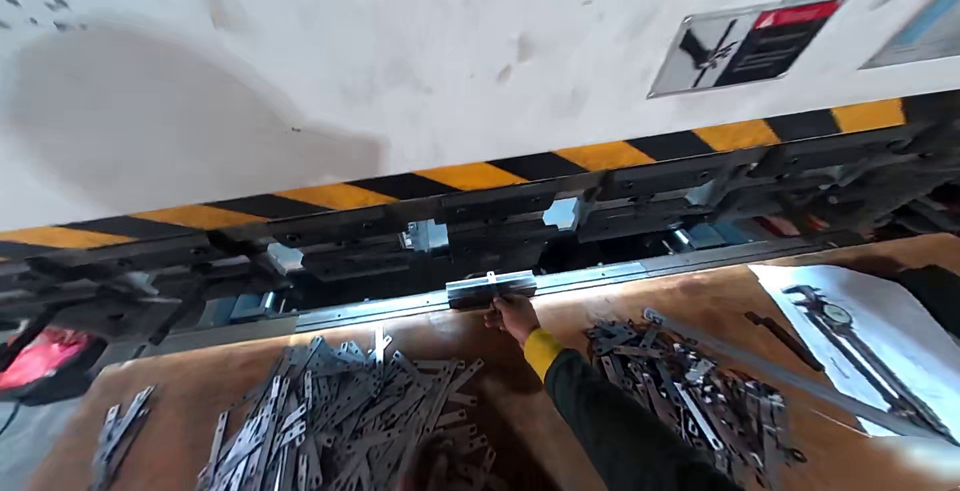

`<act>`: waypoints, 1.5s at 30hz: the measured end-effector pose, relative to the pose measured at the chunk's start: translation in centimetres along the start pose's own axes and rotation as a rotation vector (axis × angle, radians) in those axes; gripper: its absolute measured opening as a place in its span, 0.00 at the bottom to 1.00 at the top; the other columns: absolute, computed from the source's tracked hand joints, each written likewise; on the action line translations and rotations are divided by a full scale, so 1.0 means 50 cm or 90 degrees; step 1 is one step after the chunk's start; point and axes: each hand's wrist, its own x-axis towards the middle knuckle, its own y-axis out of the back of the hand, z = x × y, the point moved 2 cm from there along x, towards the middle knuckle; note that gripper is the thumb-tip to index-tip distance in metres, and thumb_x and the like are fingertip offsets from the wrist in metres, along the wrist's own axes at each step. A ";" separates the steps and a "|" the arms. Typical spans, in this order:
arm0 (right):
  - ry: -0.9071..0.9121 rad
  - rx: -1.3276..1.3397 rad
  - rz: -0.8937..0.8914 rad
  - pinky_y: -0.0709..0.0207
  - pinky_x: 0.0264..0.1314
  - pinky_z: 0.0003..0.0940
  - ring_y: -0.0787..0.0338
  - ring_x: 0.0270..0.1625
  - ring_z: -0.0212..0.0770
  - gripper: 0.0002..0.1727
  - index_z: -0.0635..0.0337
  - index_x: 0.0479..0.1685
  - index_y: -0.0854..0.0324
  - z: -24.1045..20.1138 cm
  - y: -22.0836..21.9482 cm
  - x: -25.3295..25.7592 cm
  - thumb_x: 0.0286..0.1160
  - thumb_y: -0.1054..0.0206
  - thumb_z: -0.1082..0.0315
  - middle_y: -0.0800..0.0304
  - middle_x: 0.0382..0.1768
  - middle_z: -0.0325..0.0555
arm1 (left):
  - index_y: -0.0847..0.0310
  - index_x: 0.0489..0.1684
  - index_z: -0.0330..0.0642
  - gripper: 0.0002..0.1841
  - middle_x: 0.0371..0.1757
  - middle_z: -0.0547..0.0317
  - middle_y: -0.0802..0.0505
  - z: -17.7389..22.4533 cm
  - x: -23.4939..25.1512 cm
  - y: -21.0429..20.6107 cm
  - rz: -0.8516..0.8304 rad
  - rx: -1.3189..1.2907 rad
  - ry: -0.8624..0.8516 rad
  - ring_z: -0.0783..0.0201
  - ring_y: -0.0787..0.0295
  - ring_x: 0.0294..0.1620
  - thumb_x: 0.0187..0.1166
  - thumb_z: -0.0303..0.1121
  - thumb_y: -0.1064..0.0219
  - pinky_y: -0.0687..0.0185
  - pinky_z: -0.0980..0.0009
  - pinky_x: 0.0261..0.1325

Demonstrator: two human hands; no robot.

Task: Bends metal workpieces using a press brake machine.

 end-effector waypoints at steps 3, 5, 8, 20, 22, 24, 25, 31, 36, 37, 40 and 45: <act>0.013 0.021 0.006 0.09 0.42 0.37 0.05 0.35 0.43 0.15 0.71 0.52 0.18 -0.002 -0.003 0.000 0.94 0.46 0.67 0.07 0.38 0.54 | 0.28 0.74 0.25 0.21 0.55 0.44 0.07 0.036 0.021 0.011 0.035 0.005 0.003 0.61 0.06 0.49 0.87 0.28 0.42 0.10 0.62 0.56; 0.015 0.031 0.010 0.09 0.42 0.36 0.05 0.34 0.42 0.15 0.72 0.52 0.18 -0.002 -0.005 -0.003 0.93 0.45 0.67 0.07 0.38 0.54 | 0.27 0.73 0.26 0.20 0.55 0.45 0.06 0.041 0.032 0.017 0.046 0.021 -0.003 0.61 0.06 0.49 0.86 0.27 0.42 0.09 0.62 0.55; 0.004 0.039 0.011 0.10 0.42 0.35 0.06 0.34 0.41 0.15 0.72 0.52 0.18 -0.005 -0.005 -0.007 0.93 0.46 0.68 0.08 0.37 0.53 | 0.24 0.71 0.27 0.19 0.54 0.46 0.06 0.041 0.040 0.016 0.063 0.048 -0.020 0.62 0.06 0.48 0.85 0.26 0.41 0.09 0.62 0.55; 0.004 0.042 0.024 0.09 0.41 0.39 0.05 0.33 0.44 0.14 0.71 0.53 0.18 0.014 -0.007 0.001 0.93 0.43 0.66 0.07 0.37 0.56 | 0.14 0.69 0.55 0.20 0.60 0.60 0.05 0.094 0.121 0.040 0.120 0.568 0.029 0.55 0.08 0.60 0.84 0.48 0.37 0.15 0.45 0.64; 0.001 0.035 0.026 0.09 0.42 0.39 0.05 0.34 0.44 0.14 0.70 0.53 0.18 0.014 -0.006 0.001 0.93 0.43 0.66 0.07 0.38 0.56 | 0.13 0.68 0.56 0.20 0.63 0.62 0.07 0.110 0.147 0.027 0.095 0.664 0.025 0.55 0.11 0.66 0.84 0.51 0.38 0.15 0.47 0.65; -0.005 0.031 0.031 0.09 0.42 0.40 0.05 0.34 0.44 0.14 0.70 0.53 0.18 0.012 -0.006 0.002 0.93 0.43 0.66 0.07 0.38 0.56 | 0.13 0.67 0.58 0.21 0.69 0.63 0.09 0.120 0.176 0.012 0.064 0.734 0.044 0.55 0.16 0.74 0.84 0.52 0.38 0.18 0.49 0.69; -0.008 0.031 0.033 0.09 0.42 0.39 0.05 0.34 0.44 0.14 0.69 0.53 0.17 0.011 -0.006 0.003 0.92 0.43 0.65 0.07 0.38 0.55 | 0.13 0.69 0.57 0.22 0.71 0.62 0.11 0.125 0.191 0.006 0.046 0.754 0.056 0.54 0.19 0.76 0.83 0.52 0.38 0.19 0.49 0.71; 0.023 -0.046 0.034 0.10 0.46 0.42 0.04 0.44 0.51 0.18 0.74 0.65 0.23 -0.030 -0.003 -0.078 0.95 0.48 0.66 0.10 0.52 0.66 | 0.16 0.72 0.59 0.18 0.72 0.61 0.11 0.146 0.221 0.035 0.075 0.695 0.096 0.55 0.14 0.71 0.86 0.41 0.40 0.17 0.46 0.69; 0.010 0.033 0.020 0.09 0.41 0.40 0.05 0.34 0.44 0.15 0.70 0.56 0.18 0.004 -0.004 -0.012 0.93 0.43 0.64 0.08 0.41 0.57 | 0.16 0.73 0.56 0.19 0.70 0.58 0.10 0.142 0.197 0.099 0.159 0.640 0.113 0.52 0.11 0.68 0.86 0.43 0.38 0.17 0.43 0.68; -0.010 0.035 0.022 0.10 0.42 0.39 0.06 0.35 0.43 0.16 0.69 0.57 0.19 -0.001 -0.006 -0.013 0.93 0.43 0.64 0.09 0.41 0.55 | 0.16 0.73 0.55 0.19 0.70 0.56 0.10 0.138 0.192 0.105 0.165 0.636 0.110 0.51 0.11 0.67 0.86 0.44 0.38 0.18 0.42 0.68; -0.027 0.042 0.039 0.12 0.39 0.37 0.07 0.34 0.41 0.15 0.69 0.56 0.18 -0.015 -0.009 -0.017 0.93 0.42 0.63 0.08 0.39 0.54 | 0.16 0.73 0.55 0.20 0.68 0.55 0.09 0.131 0.183 0.104 0.148 0.639 0.121 0.50 0.12 0.68 0.87 0.46 0.39 0.18 0.41 0.68; -0.073 0.088 0.037 0.17 0.32 0.31 0.08 0.30 0.39 0.19 0.62 0.58 0.17 -0.035 -0.006 -0.041 0.94 0.45 0.55 0.06 0.37 0.49 | 0.18 0.75 0.61 0.21 0.73 0.60 0.11 0.125 0.191 0.060 0.087 0.673 0.144 0.53 0.13 0.70 0.87 0.48 0.40 0.17 0.44 0.69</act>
